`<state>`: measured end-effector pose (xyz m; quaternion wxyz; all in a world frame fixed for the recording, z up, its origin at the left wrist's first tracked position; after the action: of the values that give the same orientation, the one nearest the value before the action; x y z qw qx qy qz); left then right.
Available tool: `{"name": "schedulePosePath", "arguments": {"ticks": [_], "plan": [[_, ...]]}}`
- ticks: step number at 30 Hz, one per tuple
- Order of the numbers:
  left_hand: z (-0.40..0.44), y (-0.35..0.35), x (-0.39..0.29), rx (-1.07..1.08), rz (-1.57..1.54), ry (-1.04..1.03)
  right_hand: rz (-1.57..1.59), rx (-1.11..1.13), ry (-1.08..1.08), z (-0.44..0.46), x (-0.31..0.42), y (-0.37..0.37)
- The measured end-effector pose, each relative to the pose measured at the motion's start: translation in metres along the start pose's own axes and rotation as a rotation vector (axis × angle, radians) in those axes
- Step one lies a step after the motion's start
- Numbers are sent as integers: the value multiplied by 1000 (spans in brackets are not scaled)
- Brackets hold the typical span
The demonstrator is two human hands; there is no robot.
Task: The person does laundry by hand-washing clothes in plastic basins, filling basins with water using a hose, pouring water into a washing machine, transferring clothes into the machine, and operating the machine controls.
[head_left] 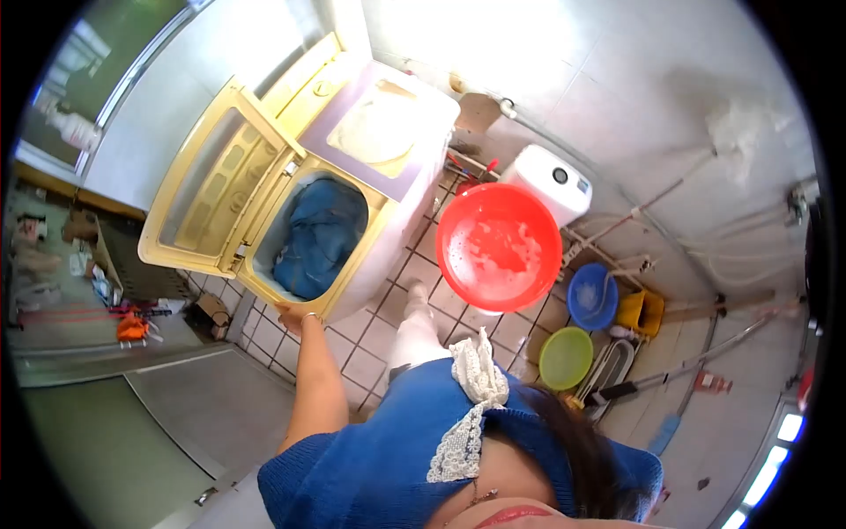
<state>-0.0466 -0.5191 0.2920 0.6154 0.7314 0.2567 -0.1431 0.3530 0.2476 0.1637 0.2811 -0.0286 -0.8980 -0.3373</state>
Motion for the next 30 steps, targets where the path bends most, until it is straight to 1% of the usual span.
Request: {"name": "schedulePosePath", "arguments": {"ticks": [3, 4, 6, 7, 9, 10, 11, 12, 14, 15, 18, 21, 24, 25, 28, 30], "plan": [[-9, 11, -5, 23, 7, 14, 144, 95, -98, -38, -27, -33], [-2, 5, -1, -15, 5, 5, 228, 131, -138, -42, -30, -46], [18, -14, 9, -97, -12, -6, 434, 206, -204, -43, -27, -69], [3, -1, 5, -113, -40, 32, 556, 246, -235, -41, -23, -78], [9, -5, 9, -104, -45, 22, 865, 347, -282, -33, -8, -87], [11, -8, 9, -96, -51, 20, 902, 348, -289, -20, 0, -86], [8, -8, 10, -82, -78, 49, 887, 326, -297, -8, 6, -84], [13, -11, 10, -65, -58, 35, 707, 231, -311, 18, 5, -78], [21, -21, 14, -32, -15, 12, 755, 200, -285, 43, 24, -67], [12, -12, 11, -27, -26, 41, 775, 186, -272, 51, 36, -63], [10, -10, 10, -31, -15, 44, 737, 149, -267, 68, 64, -61], [30, -28, 16, -39, 2, 18, 690, 231, -238, 72, 82, -75], [13, -14, 12, -24, -87, 85, 611, 272, -225, 74, 81, -95], [14, -17, 14, 31, -122, 124, 578, 287, -231, 72, 82, -99], [-19, 13, 0, -29, -165, 39, 563, 310, -292, 65, 82, -111], [33, -34, 19, -50, -78, 35, 592, 301, -291, 69, 74, -113]]}}
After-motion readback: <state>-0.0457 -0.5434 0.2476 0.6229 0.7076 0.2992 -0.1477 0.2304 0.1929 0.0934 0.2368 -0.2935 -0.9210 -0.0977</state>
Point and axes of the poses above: each hand's wrist, its own z-axis towards the middle knuckle, its own y-axis out of the back of the hand, x = y × z, the point moved 6 cm from there along z, towards the middle knuckle, and after that the axes turned 1 degree about y, right-handed, at the moved point
